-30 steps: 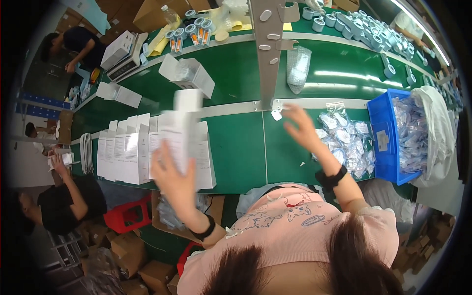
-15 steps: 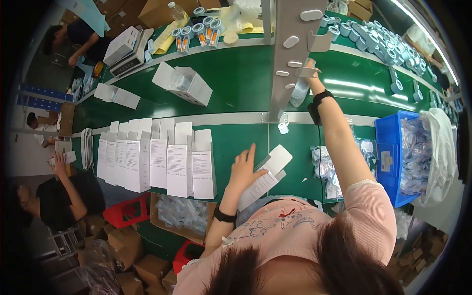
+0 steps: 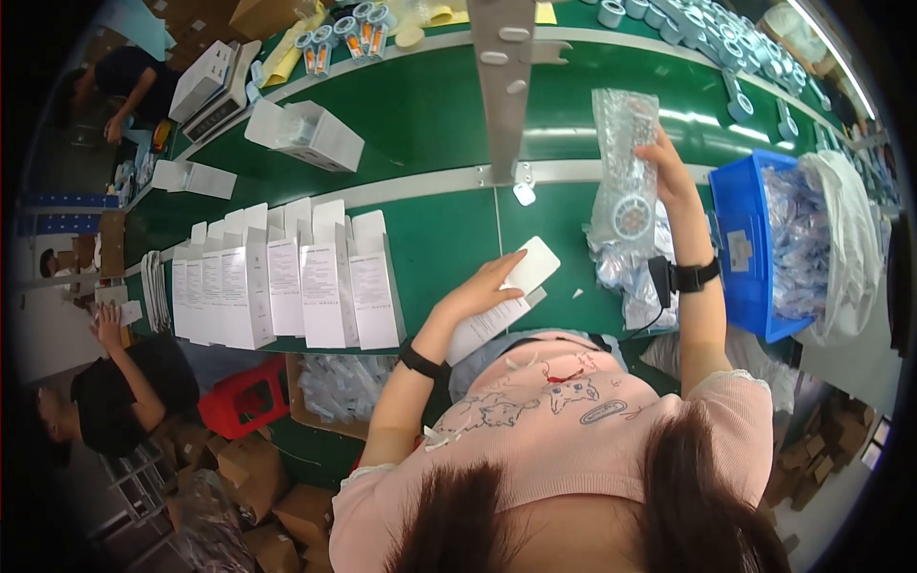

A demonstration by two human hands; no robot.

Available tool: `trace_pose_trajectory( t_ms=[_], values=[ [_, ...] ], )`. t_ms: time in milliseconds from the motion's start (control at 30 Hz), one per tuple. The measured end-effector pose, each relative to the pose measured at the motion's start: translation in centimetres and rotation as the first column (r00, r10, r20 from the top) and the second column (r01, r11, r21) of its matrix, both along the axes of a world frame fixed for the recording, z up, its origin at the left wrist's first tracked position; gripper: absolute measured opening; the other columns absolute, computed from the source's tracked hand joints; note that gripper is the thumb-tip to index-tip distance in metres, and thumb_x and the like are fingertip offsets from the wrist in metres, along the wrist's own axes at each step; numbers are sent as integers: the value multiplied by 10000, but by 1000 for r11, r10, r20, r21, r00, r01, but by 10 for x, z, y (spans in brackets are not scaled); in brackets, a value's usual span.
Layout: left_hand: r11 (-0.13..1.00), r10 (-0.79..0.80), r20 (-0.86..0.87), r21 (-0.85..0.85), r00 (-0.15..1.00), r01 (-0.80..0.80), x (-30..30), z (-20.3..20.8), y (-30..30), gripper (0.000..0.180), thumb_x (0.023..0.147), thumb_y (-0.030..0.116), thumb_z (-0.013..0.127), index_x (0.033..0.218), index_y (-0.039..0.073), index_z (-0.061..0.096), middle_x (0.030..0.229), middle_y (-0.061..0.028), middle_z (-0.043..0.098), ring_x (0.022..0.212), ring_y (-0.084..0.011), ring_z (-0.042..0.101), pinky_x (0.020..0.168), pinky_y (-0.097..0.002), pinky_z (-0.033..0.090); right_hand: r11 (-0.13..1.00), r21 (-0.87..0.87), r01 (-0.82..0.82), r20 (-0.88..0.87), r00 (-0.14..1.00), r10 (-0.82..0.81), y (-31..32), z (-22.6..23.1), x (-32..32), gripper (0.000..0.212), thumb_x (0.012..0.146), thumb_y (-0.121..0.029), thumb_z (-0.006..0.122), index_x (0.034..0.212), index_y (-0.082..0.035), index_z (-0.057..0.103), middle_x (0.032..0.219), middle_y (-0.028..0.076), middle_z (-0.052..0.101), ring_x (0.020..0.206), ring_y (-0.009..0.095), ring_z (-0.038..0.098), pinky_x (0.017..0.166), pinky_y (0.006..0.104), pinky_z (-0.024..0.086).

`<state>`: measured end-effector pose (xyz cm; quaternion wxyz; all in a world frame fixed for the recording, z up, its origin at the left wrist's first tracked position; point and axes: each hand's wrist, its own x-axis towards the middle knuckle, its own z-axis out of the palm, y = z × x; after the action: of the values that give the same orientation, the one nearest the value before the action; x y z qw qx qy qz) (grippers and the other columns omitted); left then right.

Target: The person packages items by hand, picking up a box, inserting a bubble-wrapped device, a small packet, and an instruction manual before closing it. This process is repeated for several boxes on the green assembly line.

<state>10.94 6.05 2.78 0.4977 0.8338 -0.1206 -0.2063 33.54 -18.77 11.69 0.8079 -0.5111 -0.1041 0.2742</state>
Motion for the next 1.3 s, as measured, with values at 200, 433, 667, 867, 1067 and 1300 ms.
trace_pose_trajectory(
  t_ms=[200,433,667,867,1067,1300],
  values=[
    [979,194,107,-81,975,-186,12,39,6,577,739,145,651,1219,52,344,1259,-207,353,1128,-348,379,960,-368,330,971,154,185,60,979,-196,-29,7,-77,643,703,-126,593,1287,-36,339,1183,138,474,1022,214,530,852,348,457],
    [878,444,506,-82,739,-472,24,96,-20,703,560,190,801,1122,66,398,1252,-202,308,1079,-333,380,912,-376,365,756,547,358,-331,923,-197,-2,30,-97,546,725,-173,618,1207,-46,395,1105,127,497,976,227,533,837,357,459],
    [765,561,602,-114,568,-634,33,66,-60,724,528,232,826,1059,31,376,1205,-225,389,1036,-362,435,911,-414,363,555,282,783,-86,597,-798,75,25,-104,363,750,-116,629,1060,-43,455,1160,104,449,1005,217,501,832,347,425],
    [655,733,497,-333,464,-678,30,52,-75,708,552,241,830,989,36,312,1211,-258,402,1058,-393,452,896,-412,380,615,64,786,726,386,-569,74,15,-118,424,728,-111,651,1101,-49,458,1227,138,410,1102,278,436,905,366,366],
    [540,833,308,-275,459,-795,14,47,-71,736,524,219,857,965,58,290,1146,-245,451,936,-343,530,783,-378,428,747,-293,596,956,190,223,53,11,-131,422,700,-155,674,1084,-57,528,1205,139,438,1109,348,430,955,397,326],
    [582,754,608,-442,249,-683,0,43,-49,663,586,177,823,985,47,310,1239,-270,347,1117,-374,416,913,-414,358,281,-487,827,872,443,209,-26,-55,-72,348,726,-183,630,1051,-70,576,1062,120,557,1018,295,490,893,430,367]
  ],
)
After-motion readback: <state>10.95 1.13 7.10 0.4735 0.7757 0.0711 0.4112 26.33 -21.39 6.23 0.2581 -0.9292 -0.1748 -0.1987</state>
